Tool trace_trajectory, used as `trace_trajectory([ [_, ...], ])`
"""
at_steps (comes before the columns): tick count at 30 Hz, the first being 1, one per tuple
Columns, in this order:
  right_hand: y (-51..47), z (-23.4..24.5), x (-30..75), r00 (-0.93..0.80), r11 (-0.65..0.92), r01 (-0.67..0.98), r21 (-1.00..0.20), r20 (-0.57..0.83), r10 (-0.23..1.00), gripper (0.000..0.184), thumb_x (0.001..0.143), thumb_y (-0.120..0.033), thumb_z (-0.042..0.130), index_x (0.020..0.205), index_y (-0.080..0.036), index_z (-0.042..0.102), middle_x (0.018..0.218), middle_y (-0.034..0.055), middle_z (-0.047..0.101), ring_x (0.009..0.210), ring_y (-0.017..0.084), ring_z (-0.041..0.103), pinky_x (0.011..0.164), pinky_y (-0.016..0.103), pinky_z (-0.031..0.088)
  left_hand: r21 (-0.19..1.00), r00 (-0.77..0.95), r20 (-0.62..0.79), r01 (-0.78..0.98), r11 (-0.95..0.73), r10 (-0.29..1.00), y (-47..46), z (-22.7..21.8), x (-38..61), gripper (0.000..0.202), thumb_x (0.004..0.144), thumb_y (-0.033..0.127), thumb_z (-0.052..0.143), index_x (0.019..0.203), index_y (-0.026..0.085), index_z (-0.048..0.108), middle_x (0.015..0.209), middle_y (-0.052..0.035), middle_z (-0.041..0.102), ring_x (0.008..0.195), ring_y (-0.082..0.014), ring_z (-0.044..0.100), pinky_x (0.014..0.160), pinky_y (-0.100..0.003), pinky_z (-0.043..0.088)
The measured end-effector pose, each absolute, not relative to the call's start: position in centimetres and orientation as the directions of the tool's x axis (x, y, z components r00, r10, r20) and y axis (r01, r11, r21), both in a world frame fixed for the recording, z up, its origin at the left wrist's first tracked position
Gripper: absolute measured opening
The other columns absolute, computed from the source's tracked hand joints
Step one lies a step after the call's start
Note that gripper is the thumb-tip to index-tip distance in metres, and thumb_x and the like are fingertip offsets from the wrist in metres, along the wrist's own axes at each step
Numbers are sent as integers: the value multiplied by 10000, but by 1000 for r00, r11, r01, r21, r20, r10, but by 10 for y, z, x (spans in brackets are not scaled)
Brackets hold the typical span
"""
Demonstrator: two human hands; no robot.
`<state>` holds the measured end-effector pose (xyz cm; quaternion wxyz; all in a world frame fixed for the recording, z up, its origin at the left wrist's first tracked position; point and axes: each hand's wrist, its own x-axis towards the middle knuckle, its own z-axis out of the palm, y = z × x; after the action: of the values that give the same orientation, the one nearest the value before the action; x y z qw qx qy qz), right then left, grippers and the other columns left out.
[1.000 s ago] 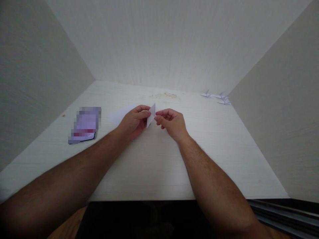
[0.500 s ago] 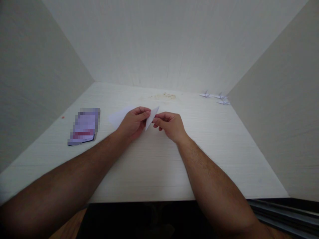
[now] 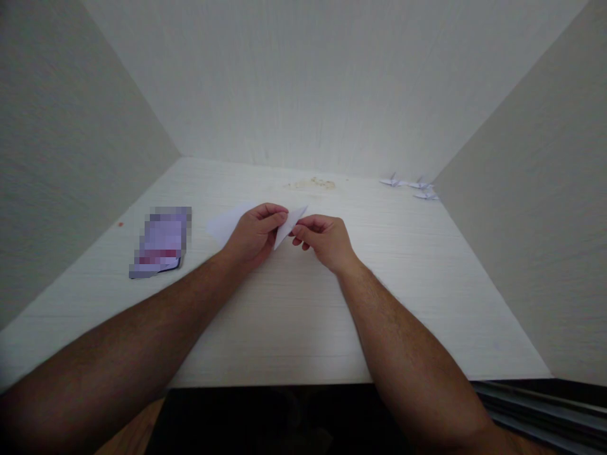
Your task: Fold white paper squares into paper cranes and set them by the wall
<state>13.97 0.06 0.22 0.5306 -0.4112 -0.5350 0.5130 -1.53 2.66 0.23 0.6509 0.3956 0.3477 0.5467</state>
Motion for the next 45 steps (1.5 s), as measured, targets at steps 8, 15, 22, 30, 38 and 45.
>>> trace_trajectory([
  [8,1,3,140,-97,124,-101,-987,134,986,193,682,-350,813,748,-188,733,649,8,715,538,113,605,500,258,464,883,175,-21,-458,100,984,27,2,-15,218,614,226,804,744,154,645,652,8,641,594,-127,602,602,-281,478],
  [15,0,3,139,-78,127,-71,-989,133,988,154,695,-316,779,757,-189,719,635,0,704,529,112,606,498,251,462,882,151,-36,-460,102,988,27,3,-16,204,610,226,804,727,148,656,627,15,622,570,-112,579,570,-258,457],
  [22,0,4,135,52,160,92,-983,165,985,25,681,-168,654,671,-189,662,567,-27,658,503,92,568,493,224,425,978,37,118,-179,-110,992,27,-1,-16,158,683,260,790,761,167,688,590,22,618,520,-82,504,508,-221,397],
  [30,-1,1,135,73,184,249,-951,208,975,163,781,-334,668,711,-187,672,597,-12,631,523,104,511,503,253,377,987,38,145,-70,-142,989,22,5,-16,118,727,249,756,812,170,735,619,2,656,554,-108,559,532,-235,464],
  [38,-2,2,136,154,237,538,-809,371,916,226,801,-301,625,610,-201,557,537,-52,479,526,97,398,510,268,282,984,208,162,45,-175,965,16,3,-18,307,769,380,760,1008,190,789,858,-60,766,691,-157,674,675,-292,551],
  [45,-1,0,137,164,200,564,-801,347,924,85,774,-268,646,713,-209,655,606,-34,608,569,117,497,550,270,341,978,237,168,84,-192,957,16,0,-17,383,713,324,813,1071,193,776,959,-78,774,825,-191,708,804,-341,560],
])
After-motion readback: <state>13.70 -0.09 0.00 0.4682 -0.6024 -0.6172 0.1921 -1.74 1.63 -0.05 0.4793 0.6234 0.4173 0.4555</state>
